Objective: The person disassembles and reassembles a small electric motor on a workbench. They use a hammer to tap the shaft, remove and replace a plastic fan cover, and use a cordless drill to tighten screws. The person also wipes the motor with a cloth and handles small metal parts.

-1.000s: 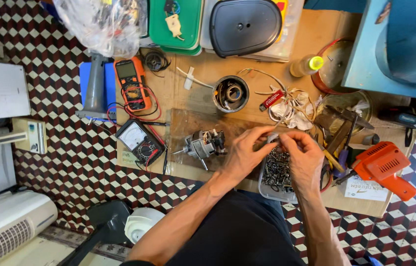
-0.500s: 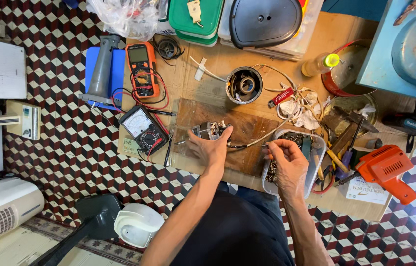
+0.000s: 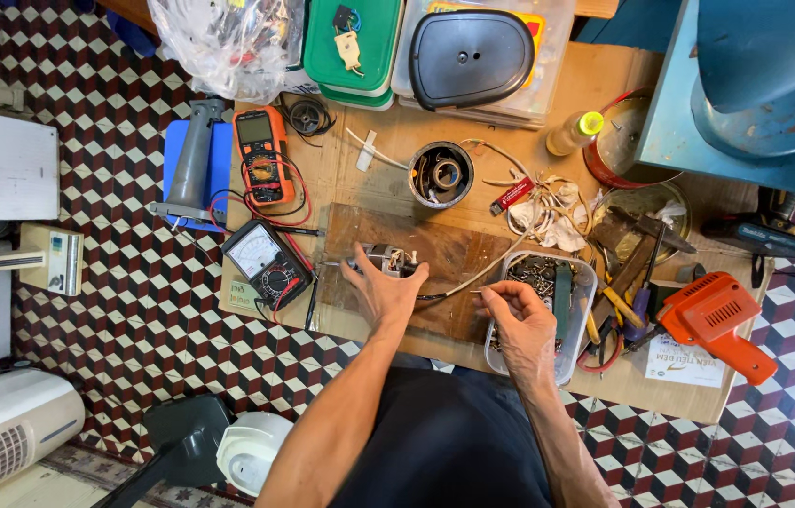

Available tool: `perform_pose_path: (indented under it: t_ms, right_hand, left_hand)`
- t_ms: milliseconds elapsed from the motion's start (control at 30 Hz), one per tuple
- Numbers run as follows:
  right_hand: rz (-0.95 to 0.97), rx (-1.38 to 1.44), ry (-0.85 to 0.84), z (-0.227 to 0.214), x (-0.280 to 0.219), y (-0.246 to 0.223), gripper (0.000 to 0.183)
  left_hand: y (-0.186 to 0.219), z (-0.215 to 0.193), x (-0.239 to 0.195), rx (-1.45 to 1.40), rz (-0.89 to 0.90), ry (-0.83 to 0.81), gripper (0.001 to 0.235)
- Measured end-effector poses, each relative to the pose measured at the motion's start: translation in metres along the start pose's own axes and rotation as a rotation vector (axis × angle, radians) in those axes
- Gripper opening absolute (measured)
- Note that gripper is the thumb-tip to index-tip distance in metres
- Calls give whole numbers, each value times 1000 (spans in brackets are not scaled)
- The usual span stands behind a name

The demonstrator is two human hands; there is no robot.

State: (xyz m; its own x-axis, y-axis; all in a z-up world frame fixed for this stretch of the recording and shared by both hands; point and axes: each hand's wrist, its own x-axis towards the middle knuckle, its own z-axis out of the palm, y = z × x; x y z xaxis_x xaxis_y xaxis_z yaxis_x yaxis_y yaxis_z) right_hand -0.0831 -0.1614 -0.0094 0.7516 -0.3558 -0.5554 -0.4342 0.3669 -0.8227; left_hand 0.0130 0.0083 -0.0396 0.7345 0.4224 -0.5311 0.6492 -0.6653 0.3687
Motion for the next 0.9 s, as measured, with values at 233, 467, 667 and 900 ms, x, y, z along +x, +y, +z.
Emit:
perform_pose_path:
  t_ms: [233, 467, 667, 900]
  right_hand:
    - [-97, 100, 3, 3, -19, -38, 17]
    - [-315, -40, -64, 27, -40, -67, 17]
    - [-336, -96, -79, 29, -52, -71, 17]
    - [-311, -179, -61, 38, -60, -59, 18]
  left_hand:
    - [-22, -42, 9, -480, 212, -335, 119]
    - [-7, -97, -43, -913, 284, -929, 117]
    - [3, -100, -61, -891, 328, -976, 121]
    - [-14, -107, -56, -793, 423, -942, 120]
